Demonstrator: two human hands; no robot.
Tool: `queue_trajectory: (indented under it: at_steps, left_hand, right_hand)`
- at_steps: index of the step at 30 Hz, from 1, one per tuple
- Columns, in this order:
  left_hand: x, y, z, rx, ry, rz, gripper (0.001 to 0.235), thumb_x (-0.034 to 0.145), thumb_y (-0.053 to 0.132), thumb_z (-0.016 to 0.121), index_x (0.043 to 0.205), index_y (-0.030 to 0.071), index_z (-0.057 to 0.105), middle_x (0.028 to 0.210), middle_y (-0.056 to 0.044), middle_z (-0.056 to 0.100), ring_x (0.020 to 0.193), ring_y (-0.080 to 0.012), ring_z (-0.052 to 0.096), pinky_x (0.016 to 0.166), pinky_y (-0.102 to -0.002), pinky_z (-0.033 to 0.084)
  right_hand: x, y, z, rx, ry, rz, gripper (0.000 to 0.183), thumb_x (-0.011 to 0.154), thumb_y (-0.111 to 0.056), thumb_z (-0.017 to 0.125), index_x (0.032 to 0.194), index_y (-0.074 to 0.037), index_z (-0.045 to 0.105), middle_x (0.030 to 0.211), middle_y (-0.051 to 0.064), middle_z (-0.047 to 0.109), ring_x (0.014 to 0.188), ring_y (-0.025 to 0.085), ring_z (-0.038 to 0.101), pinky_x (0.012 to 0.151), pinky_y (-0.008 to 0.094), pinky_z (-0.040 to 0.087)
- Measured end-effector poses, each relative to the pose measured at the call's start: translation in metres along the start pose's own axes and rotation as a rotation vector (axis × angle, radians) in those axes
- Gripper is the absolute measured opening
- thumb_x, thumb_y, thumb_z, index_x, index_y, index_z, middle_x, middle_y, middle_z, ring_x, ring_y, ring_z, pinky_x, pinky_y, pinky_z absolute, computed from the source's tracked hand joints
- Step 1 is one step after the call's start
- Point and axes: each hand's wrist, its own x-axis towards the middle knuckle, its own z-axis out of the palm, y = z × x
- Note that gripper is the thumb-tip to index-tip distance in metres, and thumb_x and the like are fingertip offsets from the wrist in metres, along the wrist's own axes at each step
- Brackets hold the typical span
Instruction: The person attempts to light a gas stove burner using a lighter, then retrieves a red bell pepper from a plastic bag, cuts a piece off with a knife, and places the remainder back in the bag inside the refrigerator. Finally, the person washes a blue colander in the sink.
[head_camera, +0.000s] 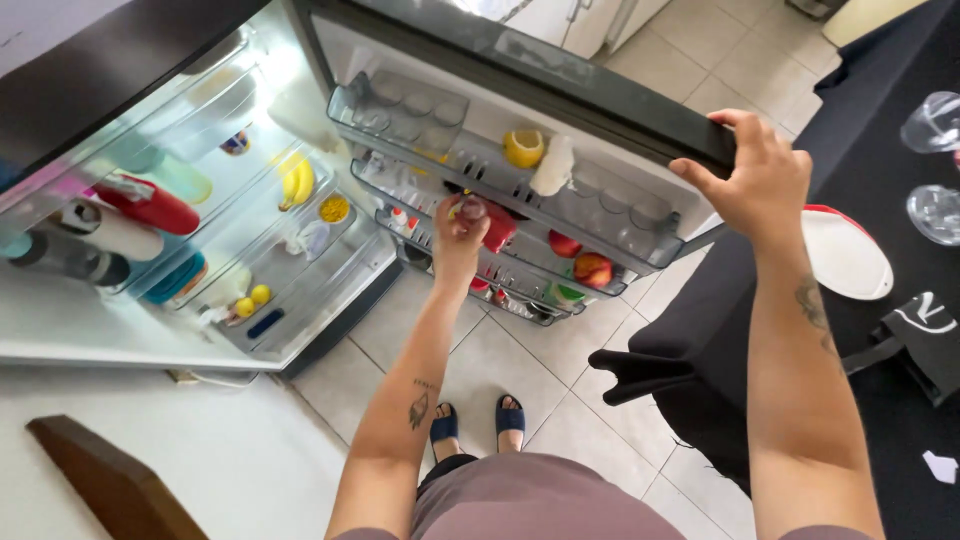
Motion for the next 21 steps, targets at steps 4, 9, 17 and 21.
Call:
queue_trajectory:
  at_steps: [4,9,17,21]
  left_hand:
    - [-0.002,0.032,0.026,0.147,-0.297,-0.286,0.059,0.077,0.001,0.065,0.128,0.005,0.034,0.126,-0.020,0.049,0.113,-0.0319,0.056,0.083,-0.041,0.059]
    - [-0.003,-0.006,0.025,1.371,-0.103,0.399,0.037,0.072,0.032,0.075,0.105,0.024,0.062,0.107,0.000,0.060,0.102,-0.0267,0.050,0.079,-0.039,0.039]
    - [-0.056,-0.015,0.002,1.308,-0.276,0.575,0.023,0.087,0.049,0.054,0.095,0.030,0.062,0.099,0.009,0.063,0.099,-0.0180,0.055,0.082,-0.041,0.039]
    - [-0.102,-0.012,-0.014,1.293,-0.071,0.654,0.030,0.089,0.055,0.049,0.093,0.030,0.066,0.099,0.007,0.063,0.103,-0.0167,0.055,0.085,-0.043,0.034]
  right_hand:
    - [-0.003,-0.001,0.001,-0.017,0.037,-0.024,0.068,0.088,-0.071,0.045,0.124,-0.015,0.052,0.111,0.009,0.063,0.092,0.030,0.059,0.071,0.046,0.038]
    - [-0.012,-0.007,0.000,-0.045,0.132,-0.068,0.063,0.089,-0.069,0.049,0.121,-0.015,0.054,0.104,0.006,0.064,0.089,0.028,0.060,0.071,0.046,0.039]
    - [-0.054,-0.016,0.005,-0.091,0.279,-0.132,0.072,0.082,-0.075,0.051,0.128,-0.019,0.054,0.094,0.006,0.058,0.079,0.031,0.062,0.070,0.044,0.045]
    - [-0.099,-0.055,-0.040,0.026,0.174,-0.280,0.084,0.079,-0.066,0.050,0.136,-0.004,0.049,0.098,0.017,0.061,0.077,0.036,0.062,0.065,0.046,0.049]
